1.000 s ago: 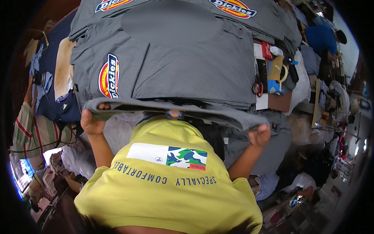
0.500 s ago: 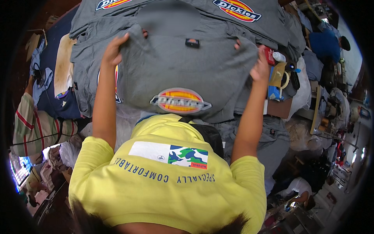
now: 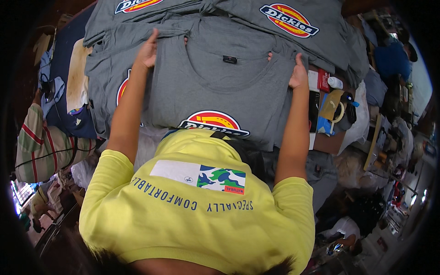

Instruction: The person picks up and lays out several t-shirts one by one, smoothing the fabric with their hands and inspecting the tags and labels.

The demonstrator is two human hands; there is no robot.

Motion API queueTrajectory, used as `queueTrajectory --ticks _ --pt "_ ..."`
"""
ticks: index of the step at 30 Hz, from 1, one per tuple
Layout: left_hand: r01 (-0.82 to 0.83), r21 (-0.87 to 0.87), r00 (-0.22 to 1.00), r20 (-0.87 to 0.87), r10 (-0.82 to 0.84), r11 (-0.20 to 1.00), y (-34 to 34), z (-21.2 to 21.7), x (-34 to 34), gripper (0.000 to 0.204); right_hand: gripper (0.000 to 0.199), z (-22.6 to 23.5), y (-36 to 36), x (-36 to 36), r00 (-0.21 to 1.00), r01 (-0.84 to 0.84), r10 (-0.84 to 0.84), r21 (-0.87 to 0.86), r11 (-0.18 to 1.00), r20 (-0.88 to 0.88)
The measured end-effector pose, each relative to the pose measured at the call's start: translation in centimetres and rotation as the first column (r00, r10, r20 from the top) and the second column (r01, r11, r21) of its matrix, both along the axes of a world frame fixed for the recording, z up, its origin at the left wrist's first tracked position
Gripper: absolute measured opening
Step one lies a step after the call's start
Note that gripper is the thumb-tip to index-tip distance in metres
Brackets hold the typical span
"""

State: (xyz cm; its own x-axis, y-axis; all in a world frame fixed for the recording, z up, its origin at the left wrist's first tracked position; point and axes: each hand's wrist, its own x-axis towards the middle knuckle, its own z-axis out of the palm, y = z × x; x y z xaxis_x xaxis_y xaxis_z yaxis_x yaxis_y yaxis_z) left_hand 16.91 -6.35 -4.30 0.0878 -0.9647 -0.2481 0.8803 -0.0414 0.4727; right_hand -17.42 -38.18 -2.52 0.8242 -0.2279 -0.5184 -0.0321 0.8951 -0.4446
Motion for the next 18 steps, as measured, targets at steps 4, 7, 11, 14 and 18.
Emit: queueTrajectory --ticks 4,7,11,14,18 --pt "-0.037 0.057 0.998 -0.043 0.039 0.998 -0.5 0.3 0.2 0.071 0.086 -0.1 0.2 0.5 0.996 0.072 -0.073 -0.022 0.997 -0.051" --pt "-0.033 0.084 0.998 -0.042 0.037 0.996 -0.4 0.2 0.0 0.069 0.083 0.2 0.7 0.9 0.994 0.083 -0.086 -0.065 0.994 -0.06" --pt "-0.044 0.115 0.997 -0.058 0.051 0.992 -0.8 0.4 -0.5 0.067 0.08 -0.2 0.6 0.3 0.996 0.09 -0.09 -0.038 0.995 -0.007" --pt "-0.036 0.167 0.995 0.1 0.02 0.985 -0.4 1.2 -1.3 0.066 0.078 0.2 1.5 -0.4 1.0 0.021 -0.02 -0.137 0.99 0.011" --pt "-0.208 0.373 0.846 0.533 -0.025 0.904 3.8 2.6 -3.3 0.058 0.069 -1.5 0.6 -5.9 0.984 -0.085 0.022 -0.355 0.931 -0.176"
